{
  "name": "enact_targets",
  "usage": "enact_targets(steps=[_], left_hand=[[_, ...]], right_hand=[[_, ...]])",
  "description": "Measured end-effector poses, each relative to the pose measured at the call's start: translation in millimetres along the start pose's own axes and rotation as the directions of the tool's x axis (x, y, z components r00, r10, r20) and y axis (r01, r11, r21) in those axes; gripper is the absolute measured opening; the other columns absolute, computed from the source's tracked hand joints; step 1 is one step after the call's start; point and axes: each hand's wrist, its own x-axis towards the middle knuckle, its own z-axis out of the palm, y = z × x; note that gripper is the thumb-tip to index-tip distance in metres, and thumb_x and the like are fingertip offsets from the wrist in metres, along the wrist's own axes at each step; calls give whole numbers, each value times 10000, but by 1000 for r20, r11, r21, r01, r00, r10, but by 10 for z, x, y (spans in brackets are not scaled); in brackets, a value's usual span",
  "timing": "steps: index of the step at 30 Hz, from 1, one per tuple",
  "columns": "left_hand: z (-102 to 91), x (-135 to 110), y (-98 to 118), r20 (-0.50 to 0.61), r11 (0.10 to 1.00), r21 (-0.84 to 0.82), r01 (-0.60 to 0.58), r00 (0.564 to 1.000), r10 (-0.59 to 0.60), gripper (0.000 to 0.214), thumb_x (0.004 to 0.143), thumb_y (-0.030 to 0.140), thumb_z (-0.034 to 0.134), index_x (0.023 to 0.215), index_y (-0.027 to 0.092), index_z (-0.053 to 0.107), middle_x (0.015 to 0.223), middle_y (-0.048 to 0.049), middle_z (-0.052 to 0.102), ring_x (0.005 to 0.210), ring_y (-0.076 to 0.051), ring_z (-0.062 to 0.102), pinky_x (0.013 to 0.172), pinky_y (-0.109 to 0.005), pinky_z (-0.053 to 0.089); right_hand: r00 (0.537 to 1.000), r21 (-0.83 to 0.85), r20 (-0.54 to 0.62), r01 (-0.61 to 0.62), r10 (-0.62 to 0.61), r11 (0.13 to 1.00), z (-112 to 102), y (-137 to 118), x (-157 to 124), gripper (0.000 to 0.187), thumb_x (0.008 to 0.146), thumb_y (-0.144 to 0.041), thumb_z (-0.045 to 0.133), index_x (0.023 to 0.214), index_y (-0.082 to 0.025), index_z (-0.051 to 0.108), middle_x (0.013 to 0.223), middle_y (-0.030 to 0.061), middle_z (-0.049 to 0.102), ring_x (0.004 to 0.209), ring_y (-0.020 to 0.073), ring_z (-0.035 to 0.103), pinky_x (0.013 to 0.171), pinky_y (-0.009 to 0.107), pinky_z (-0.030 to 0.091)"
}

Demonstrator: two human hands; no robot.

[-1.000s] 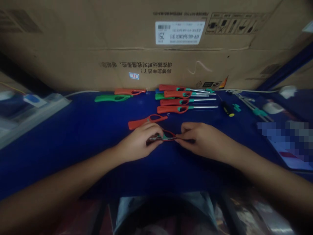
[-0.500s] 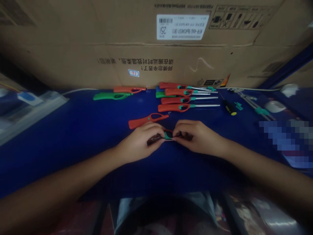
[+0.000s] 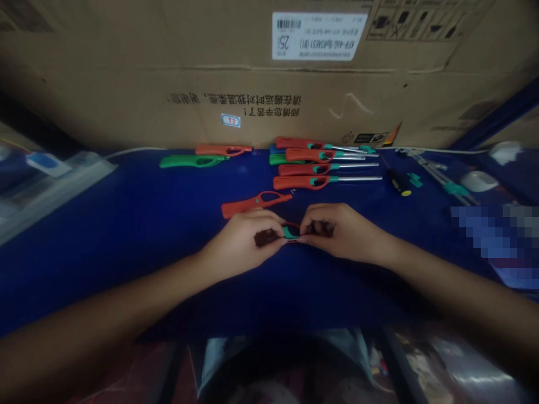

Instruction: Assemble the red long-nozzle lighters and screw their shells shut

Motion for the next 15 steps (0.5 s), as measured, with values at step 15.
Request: enact_targets(steps=[15], left_hand=[[-84, 37, 36, 86, 976, -136, 173, 983, -163, 67, 797, 188, 734, 786, 210, 795, 1047, -43, 769, 897, -192, 742, 768, -284, 609]], right_hand=[[999, 0, 28, -26, 26, 1000, 4, -79, -36, 43, 812, -128, 687, 816, -168, 703, 753, -22, 593, 553, 53, 475, 516, 184, 400]])
